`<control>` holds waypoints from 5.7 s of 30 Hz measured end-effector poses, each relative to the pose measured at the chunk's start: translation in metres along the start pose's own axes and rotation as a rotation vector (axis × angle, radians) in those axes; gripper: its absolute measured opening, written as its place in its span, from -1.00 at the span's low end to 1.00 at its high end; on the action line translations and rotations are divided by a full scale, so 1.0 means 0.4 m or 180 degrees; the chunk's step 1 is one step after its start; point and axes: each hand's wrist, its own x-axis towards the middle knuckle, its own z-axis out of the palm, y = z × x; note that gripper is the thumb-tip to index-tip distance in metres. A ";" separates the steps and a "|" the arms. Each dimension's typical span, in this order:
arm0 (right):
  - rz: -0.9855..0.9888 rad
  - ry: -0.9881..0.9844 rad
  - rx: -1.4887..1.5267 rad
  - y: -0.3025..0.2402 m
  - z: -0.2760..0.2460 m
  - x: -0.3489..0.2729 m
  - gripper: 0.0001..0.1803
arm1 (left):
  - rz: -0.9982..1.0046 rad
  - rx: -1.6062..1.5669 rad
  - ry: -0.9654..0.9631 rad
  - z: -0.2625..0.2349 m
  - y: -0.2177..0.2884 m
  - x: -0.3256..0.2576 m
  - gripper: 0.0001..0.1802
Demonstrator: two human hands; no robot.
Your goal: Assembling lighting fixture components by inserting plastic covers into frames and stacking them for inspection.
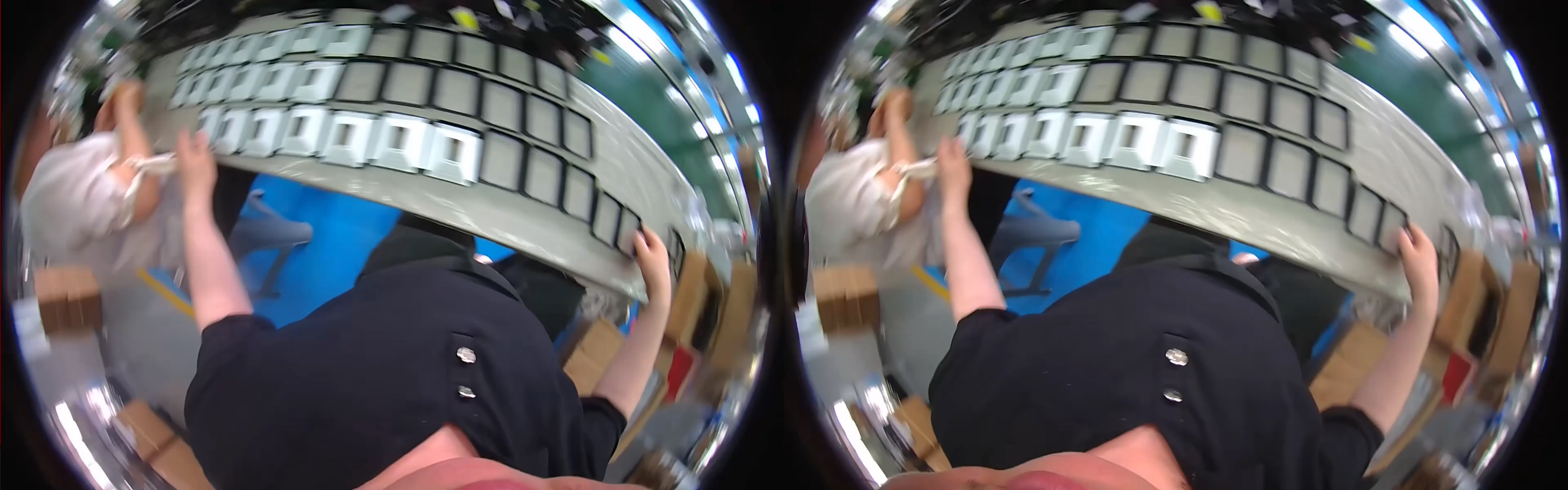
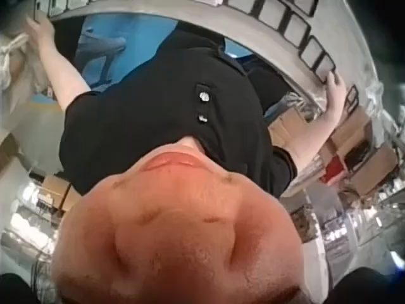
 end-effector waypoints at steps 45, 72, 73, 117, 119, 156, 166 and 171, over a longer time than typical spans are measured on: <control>0.0291 -0.0708 0.1446 -0.013 0.159 0.079 -0.38 | 0.2268 0.0238 -0.0627 0.026 0.724 -0.152 -0.72; -0.0059 -0.0690 0.1693 0.071 0.196 0.097 -0.43 | 0.1684 0.0636 -0.1867 0.045 0.764 -0.055 -0.67; -0.0035 -0.0649 0.1667 0.072 0.197 0.096 -0.43 | 0.1704 0.0615 -0.1787 0.048 0.763 -0.056 -0.68; -0.0337 -0.0650 0.1534 0.094 0.195 0.114 -0.45 | 0.1283 0.0940 -0.0675 0.095 0.784 -0.077 -0.64; -0.0244 -0.0412 0.1355 0.072 0.169 0.086 -0.46 | 0.1184 0.0890 -0.0771 0.059 0.798 -0.083 -0.64; -0.4424 -0.1259 -0.0523 -1.089 0.635 0.209 -0.83 | 0.1227 -0.0197 0.0150 0.047 0.617 -0.174 -0.39; -0.4302 -0.1225 -0.0266 -1.108 0.625 0.200 -0.85 | 0.1275 -0.0169 0.0158 0.049 0.614 -0.172 -0.38; -0.4258 -0.1264 -0.0316 -1.112 0.628 0.197 -0.85 | 0.1275 -0.0114 0.0158 0.044 0.616 -0.170 -0.37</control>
